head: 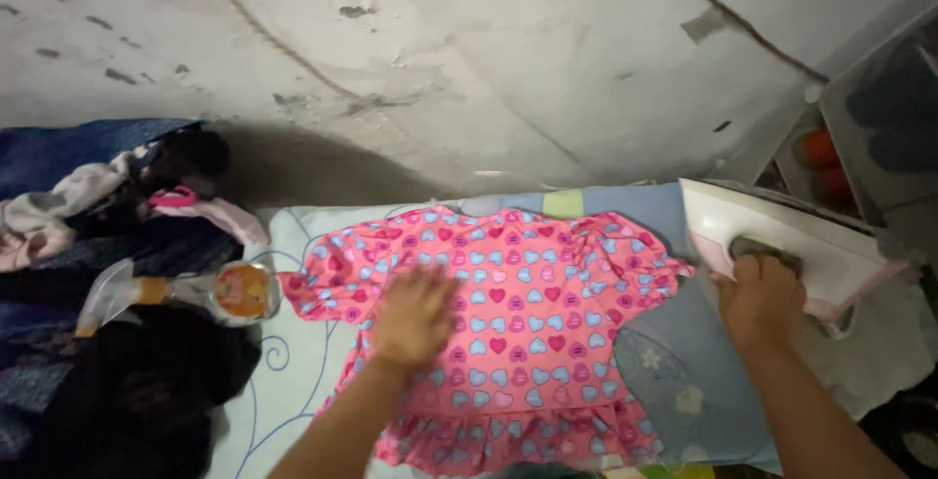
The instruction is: The recorder irons a pink patterned blouse and a brown patterned garment, using a spray bottle for moisture, and then folds them.
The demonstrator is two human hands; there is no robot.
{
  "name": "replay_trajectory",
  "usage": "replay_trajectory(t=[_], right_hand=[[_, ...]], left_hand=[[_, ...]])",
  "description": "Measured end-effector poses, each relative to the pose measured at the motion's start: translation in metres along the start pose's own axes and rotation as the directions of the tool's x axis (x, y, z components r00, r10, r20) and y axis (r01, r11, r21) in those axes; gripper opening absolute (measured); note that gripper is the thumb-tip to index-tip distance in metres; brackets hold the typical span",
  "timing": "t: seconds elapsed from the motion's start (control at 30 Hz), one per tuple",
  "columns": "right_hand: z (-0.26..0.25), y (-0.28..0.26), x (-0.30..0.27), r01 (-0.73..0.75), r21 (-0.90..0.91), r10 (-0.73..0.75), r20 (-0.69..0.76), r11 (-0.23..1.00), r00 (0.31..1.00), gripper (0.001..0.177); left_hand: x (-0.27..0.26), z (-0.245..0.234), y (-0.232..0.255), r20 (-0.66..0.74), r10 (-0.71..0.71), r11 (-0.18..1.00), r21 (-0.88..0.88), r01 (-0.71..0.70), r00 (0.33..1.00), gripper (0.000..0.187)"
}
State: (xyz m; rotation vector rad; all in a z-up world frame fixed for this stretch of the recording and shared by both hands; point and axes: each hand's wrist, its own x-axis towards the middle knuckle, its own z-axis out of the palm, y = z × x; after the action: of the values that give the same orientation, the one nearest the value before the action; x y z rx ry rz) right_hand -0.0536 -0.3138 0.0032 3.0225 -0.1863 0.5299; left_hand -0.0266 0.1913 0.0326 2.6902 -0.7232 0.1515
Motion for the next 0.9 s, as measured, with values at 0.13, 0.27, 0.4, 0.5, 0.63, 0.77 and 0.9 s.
replay_trajectory(t=[0.13,0.27,0.4,0.5,0.63,0.77,0.9], right_hand=[[0.008,-0.013,-0.004,-0.102,0.071,0.105,-0.042,0.992,0.994,0.026],[-0.026,-0.14,-0.005,0.023,0.278,0.05,-0.252,0.96,0.966,0.025],[-0.039,-0.293,-0.02,0.406,0.693,-0.429,-0.153,0.595,0.89,0.024],[-0.048,-0.378,-0.014,0.471,0.776,-0.701,-0.053,0.419,0.711,0.034],[-0.049,-0.44,0.015,0.558,0.679,-0.834,0.149,0.476,0.531,0.048],[-0.048,-0.452,0.028,0.521,0.587,-0.78,0.388,0.62,0.49,0.053],[-0.053,-0.456,0.028,0.499,0.511,-0.714,0.486,0.7,0.504,0.057]], left_hand=[[-0.075,-0.044,-0.047,-0.216,-0.359,0.851,0.324,0.413,0.908,0.058],[-0.145,-0.045,-0.033,-0.314,-0.652,0.701,0.097,0.707,0.69,0.047],[-0.174,-0.047,-0.014,-0.187,-0.602,0.798,-0.135,0.587,0.776,0.034],[-0.189,-0.034,-0.02,-0.195,-0.644,0.764,-0.207,0.61,0.74,0.03],[-0.201,-0.02,-0.035,-0.035,-0.803,0.535,-0.482,0.694,0.595,0.022],[-0.225,-0.006,-0.044,0.509,-0.743,-0.347,-0.849,0.399,0.435,0.025],[-0.201,-0.042,-0.027,0.487,-0.774,-0.148,-0.761,0.632,0.404,0.018]])
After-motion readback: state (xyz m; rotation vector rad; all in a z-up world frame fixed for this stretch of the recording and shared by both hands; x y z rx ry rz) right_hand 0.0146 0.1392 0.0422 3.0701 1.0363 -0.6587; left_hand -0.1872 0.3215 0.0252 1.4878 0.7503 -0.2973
